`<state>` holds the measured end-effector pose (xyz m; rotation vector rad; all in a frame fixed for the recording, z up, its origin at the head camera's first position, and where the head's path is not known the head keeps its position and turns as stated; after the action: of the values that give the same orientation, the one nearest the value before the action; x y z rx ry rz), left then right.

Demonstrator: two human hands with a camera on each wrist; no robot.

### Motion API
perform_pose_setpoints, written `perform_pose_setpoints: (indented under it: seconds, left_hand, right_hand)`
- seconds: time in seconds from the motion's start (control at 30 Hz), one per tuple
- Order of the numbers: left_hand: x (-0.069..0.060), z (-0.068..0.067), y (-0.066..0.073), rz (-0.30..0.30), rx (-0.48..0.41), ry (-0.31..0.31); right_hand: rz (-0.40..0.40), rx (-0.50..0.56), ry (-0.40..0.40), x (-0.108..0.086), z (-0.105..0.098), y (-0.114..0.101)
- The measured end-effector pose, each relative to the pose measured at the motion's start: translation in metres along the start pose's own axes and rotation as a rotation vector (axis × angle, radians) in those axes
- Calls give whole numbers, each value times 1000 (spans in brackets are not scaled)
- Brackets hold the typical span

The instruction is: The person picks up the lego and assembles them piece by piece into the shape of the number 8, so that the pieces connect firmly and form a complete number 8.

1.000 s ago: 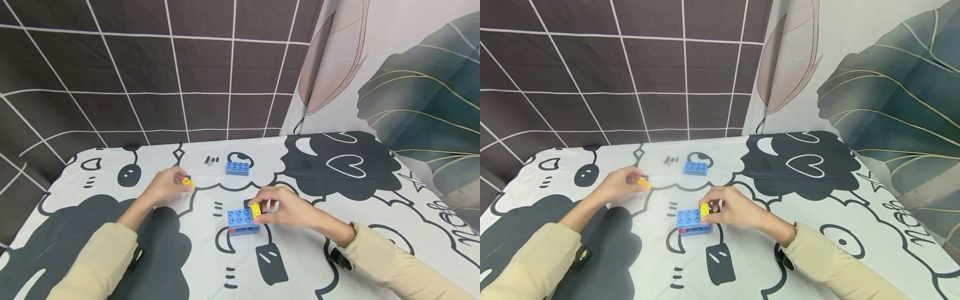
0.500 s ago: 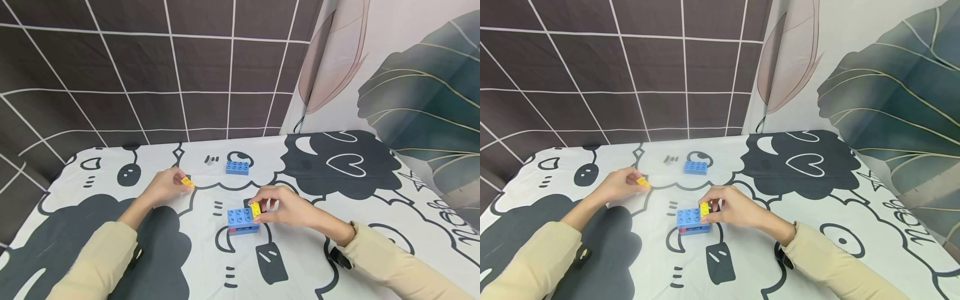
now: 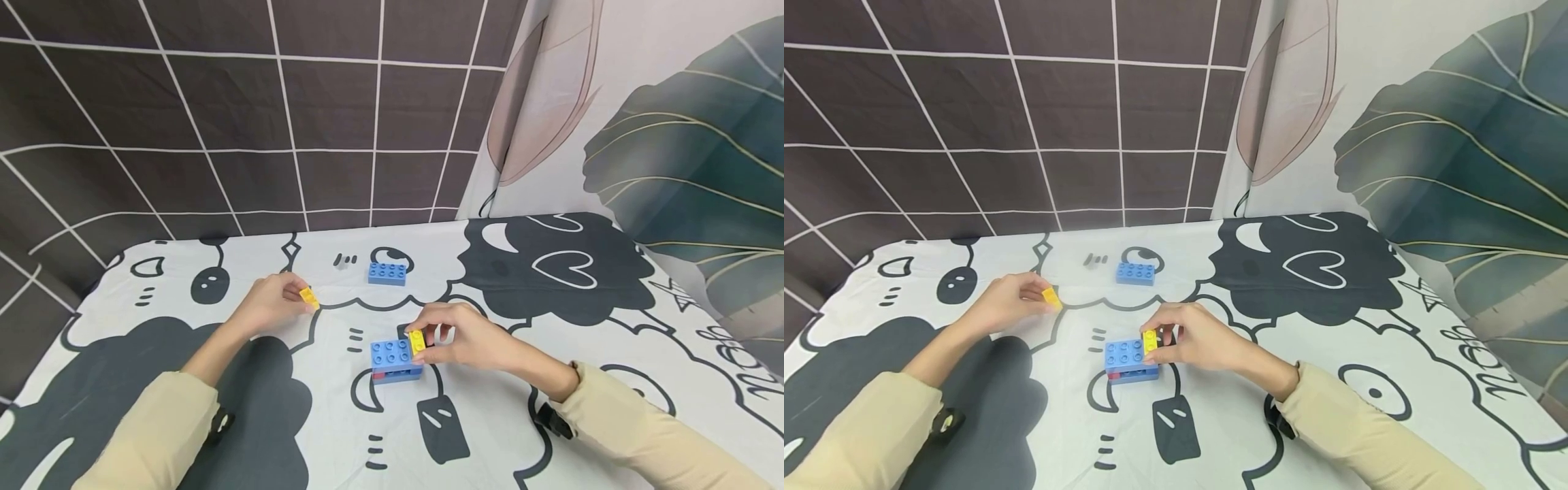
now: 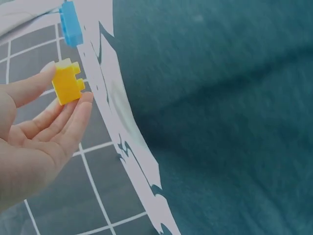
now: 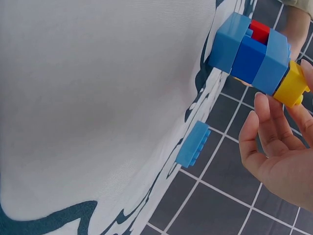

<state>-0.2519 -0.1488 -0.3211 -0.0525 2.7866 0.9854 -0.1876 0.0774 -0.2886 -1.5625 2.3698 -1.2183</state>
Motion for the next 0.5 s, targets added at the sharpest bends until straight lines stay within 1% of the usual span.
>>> perform_pose_setpoints:
  seconds: [0.1,0.37,0.5]
  left_hand:
    - [-4,1,6,34,0,-1]
    - [-12,9,11,50,-7,-33]
    - [-17,12,16,89,-17,-47]
  right_hand:
    - [-1,4,1,0,0,0]
    - [4,7,2,0,0,0]
    - [8,6,2,0,0,0]
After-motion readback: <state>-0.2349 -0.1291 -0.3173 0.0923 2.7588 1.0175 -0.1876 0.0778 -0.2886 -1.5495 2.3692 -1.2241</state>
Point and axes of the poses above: each hand's wrist, its own x-axis towards the middle knuckle, its own z-axis out of the palm, y = z × x, the point moved 9 cm from there along x, towards the middle knuckle, and after that the axes turned 11 degrees about -z, right-handed, at the moved point
